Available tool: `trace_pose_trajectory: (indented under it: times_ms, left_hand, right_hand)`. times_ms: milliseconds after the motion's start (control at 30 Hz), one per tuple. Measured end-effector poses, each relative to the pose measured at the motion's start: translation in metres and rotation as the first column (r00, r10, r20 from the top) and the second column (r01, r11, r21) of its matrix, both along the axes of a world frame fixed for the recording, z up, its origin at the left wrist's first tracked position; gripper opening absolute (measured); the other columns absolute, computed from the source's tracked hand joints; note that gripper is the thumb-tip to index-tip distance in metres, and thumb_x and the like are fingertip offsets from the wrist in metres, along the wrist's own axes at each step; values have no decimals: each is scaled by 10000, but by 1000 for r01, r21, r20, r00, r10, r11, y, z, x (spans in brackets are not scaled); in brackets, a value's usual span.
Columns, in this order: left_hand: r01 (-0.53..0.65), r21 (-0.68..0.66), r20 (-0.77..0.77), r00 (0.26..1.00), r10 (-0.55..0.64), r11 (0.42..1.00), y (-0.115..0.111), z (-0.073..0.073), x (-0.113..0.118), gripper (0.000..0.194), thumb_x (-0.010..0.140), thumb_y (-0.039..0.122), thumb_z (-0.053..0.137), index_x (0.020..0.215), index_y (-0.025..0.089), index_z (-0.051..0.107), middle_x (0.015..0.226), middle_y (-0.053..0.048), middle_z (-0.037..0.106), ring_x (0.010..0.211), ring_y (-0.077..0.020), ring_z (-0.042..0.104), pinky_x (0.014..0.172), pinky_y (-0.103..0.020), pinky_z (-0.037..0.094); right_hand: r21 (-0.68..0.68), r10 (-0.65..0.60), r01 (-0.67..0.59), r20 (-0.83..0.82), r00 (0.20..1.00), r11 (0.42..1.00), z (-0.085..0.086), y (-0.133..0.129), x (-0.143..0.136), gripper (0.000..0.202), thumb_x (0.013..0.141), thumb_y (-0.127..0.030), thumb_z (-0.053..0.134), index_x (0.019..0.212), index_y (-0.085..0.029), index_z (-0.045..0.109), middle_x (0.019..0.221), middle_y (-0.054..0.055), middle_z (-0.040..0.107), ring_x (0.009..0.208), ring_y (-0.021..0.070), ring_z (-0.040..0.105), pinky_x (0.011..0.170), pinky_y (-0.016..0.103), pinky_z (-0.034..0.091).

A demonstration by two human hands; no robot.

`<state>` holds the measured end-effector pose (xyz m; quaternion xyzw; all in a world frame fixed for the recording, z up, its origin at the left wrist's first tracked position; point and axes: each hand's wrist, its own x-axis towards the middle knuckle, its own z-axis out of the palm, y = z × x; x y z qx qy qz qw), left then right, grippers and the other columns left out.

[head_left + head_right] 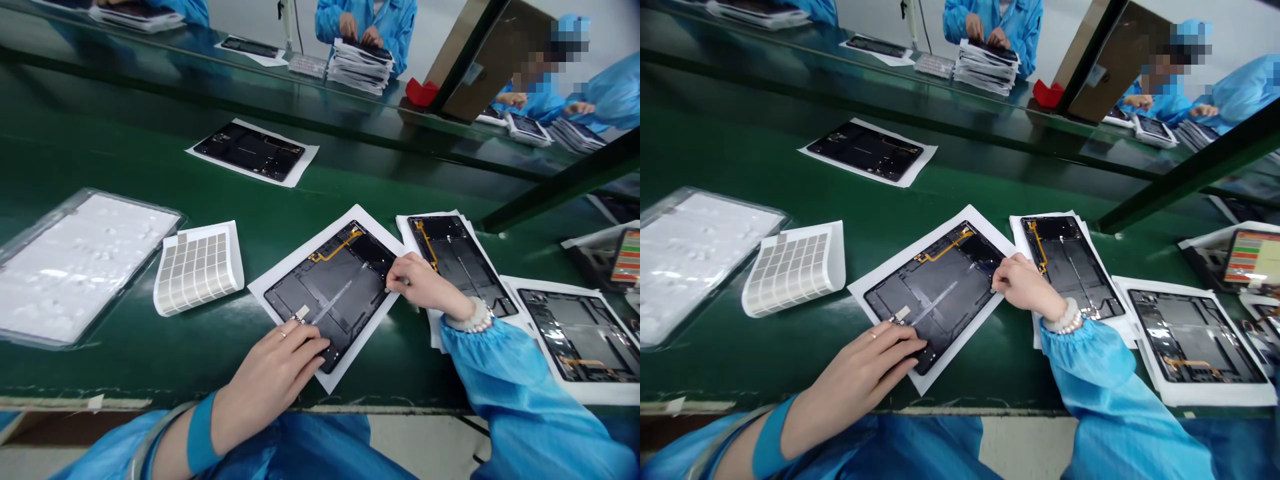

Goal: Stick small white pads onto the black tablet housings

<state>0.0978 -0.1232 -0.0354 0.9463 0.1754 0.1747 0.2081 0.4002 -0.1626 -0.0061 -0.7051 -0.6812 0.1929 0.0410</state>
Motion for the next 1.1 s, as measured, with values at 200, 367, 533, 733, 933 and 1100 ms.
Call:
trace_pose_trajectory:
  times_ms: [200, 367, 533, 733, 933, 1100]
  left_hand:
    - [7, -29, -7, 1000, -8, 1000, 0, 0, -2, 273, 966, 237, 377, 1054, 208, 634, 1007, -46, 635, 922, -181, 604, 915, -336, 474]
    - [35, -56, -2, 999, -35, 998, 2, 1, -4, 271, 972, 250, 369, 1064, 197, 618, 1034, -53, 617, 935, -176, 595, 916, -326, 482]
    - [98, -23, -35, 994, -99, 995, 9, -1, -12, 294, 979, 214, 325, 998, 186, 617, 1011, -63, 599, 902, -170, 595, 814, -287, 518]
    - [178, 32, -139, 975, -172, 984, 9, -3, -11, 234, 891, 48, 405, 890, 184, 596, 941, -44, 616, 824, -163, 592, 771, -269, 525]
    - [133, 158, 82, 986, -148, 978, 17, -1, -8, 242, 888, 76, 412, 1034, 201, 560, 1081, -64, 601, 958, -189, 581, 816, -283, 503]
    - [116, 116, 69, 990, -125, 986, 21, -7, -8, 192, 795, 63, 512, 907, 211, 562, 1016, -17, 617, 834, -174, 574, 769, -288, 485]
  right_hand:
    - [-7, 105, -113, 428, 898, 994, 13, 3, -25, 134, 859, -171, 560, 760, -143, 646, 868, 97, 629, 937, 260, 512, 758, 363, 378]
    - [-13, 66, -68, 514, 855, 998, 17, 8, -25, 112, 829, -238, 643, 854, -129, 643, 924, 115, 627, 946, 265, 545, 748, 349, 404]
    - [127, -219, 185, 361, 907, 975, 9, 30, 10, 259, 899, -361, 545, 1042, -164, 634, 1079, 104, 617, 1014, 232, 550, 793, 305, 433]
    - [77, -255, 243, 319, 913, 967, -6, 46, 11, 161, 882, -252, 539, 823, -186, 673, 885, 65, 679, 956, 221, 570, 805, 282, 416]
    - [255, -472, 410, 274, 838, 876, 18, 85, 22, 252, 941, -283, 408, 1070, -170, 591, 849, 108, 671, 786, 234, 632, 686, 303, 415]
    - [403, -711, 632, 68, 700, 662, 39, 156, 76, 294, 969, -306, 385, 1153, -145, 547, 1017, 134, 632, 915, 229, 614, 768, 359, 469]
